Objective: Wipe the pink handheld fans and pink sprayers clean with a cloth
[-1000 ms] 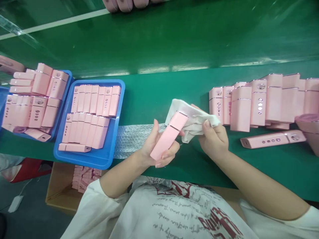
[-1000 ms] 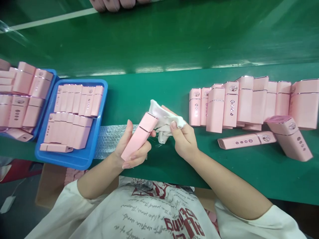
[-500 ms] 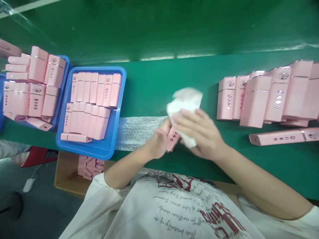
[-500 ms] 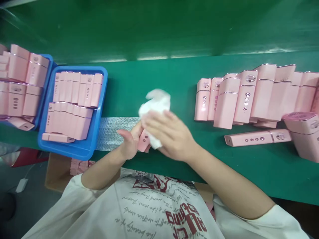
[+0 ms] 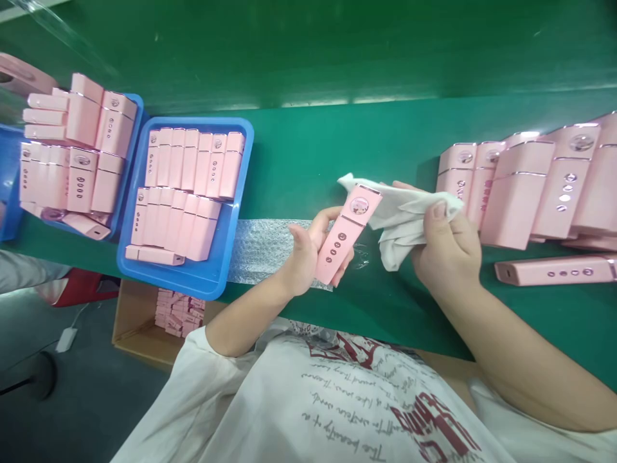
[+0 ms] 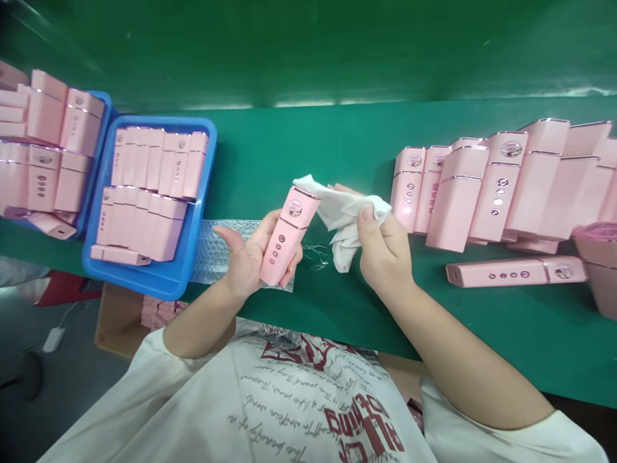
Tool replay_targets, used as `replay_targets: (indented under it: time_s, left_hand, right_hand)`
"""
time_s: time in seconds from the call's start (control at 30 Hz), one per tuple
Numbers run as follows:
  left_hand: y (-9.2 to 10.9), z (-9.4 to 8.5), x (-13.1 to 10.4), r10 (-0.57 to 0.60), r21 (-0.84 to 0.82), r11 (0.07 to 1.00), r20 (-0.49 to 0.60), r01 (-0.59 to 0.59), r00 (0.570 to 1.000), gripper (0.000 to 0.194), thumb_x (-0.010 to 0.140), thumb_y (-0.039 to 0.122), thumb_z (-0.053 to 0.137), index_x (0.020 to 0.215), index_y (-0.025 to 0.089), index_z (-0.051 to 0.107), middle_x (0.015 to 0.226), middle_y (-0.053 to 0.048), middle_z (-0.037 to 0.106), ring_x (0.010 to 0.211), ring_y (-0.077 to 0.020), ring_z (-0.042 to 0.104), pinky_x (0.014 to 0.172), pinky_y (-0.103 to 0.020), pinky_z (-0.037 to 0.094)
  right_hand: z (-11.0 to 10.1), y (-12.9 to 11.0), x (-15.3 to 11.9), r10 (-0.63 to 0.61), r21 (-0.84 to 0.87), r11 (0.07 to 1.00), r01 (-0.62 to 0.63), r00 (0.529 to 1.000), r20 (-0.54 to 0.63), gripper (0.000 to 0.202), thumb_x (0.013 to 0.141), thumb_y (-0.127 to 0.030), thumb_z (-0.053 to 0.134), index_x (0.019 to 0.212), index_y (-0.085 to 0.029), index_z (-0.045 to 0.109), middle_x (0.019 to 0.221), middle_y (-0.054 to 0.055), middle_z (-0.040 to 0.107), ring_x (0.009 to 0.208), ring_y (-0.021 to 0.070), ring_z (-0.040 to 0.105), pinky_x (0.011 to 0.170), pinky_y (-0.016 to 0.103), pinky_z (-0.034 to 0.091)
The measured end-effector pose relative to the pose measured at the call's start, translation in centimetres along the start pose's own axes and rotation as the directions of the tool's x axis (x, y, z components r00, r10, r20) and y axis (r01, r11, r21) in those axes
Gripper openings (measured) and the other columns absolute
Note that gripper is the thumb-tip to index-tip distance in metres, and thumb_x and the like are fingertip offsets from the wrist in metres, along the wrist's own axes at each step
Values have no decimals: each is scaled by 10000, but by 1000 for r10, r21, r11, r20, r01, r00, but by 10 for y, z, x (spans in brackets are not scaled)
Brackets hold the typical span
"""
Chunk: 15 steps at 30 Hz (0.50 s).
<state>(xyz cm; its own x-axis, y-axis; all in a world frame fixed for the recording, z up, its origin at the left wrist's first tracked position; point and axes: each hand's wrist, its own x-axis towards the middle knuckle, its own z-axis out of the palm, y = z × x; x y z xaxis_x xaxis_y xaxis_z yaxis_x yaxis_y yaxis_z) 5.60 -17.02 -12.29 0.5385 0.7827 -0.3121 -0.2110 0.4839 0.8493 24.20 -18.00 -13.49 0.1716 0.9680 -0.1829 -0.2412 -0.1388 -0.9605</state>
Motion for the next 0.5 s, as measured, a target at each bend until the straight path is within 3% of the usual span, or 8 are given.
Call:
replay_targets:
  time_s: [0.1,0.3,0.43,0.5]
  left_hand:
    - [1,0,-1,15,-40,999,10,-15,1000,1005,636,930,214,1294,187,376,607,37,586,391,-95,511,396,-204,398]
    - [2,2,-2,34,-84,996,11,-33,999,890,642,912,301,1149,190,420,587,45,589,386,-104,517,394,-211,423]
    - [5,4,0,5,-18,1000,-19,-5,1000,587,725,668,635,997,177,464,569,54,578,411,-87,526,418,-195,429]
    - [6,4,1,8,-51,999,-72,-11,997,490,749,582,675,945,166,505,653,26,604,495,-90,571,468,-200,459]
  right_hand:
    - [4,2,0,15,99,995,-18,999,31,430,863,-555,563,1057,-200,710,1001,83,722,922,217,679,752,319,569]
    - [5,8,10,211,248,945,-213,977,36,408,867,-527,542,1007,-178,702,1037,107,715,1121,271,624,927,413,541]
    - [4,9,14,258,271,929,-251,966,10,350,843,-491,577,947,-181,702,1046,105,711,1223,283,560,1013,430,495]
    - [4,9,14,260,274,929,-250,966,1,351,843,-495,575,932,-180,703,1035,106,713,1215,288,566,1014,435,497]
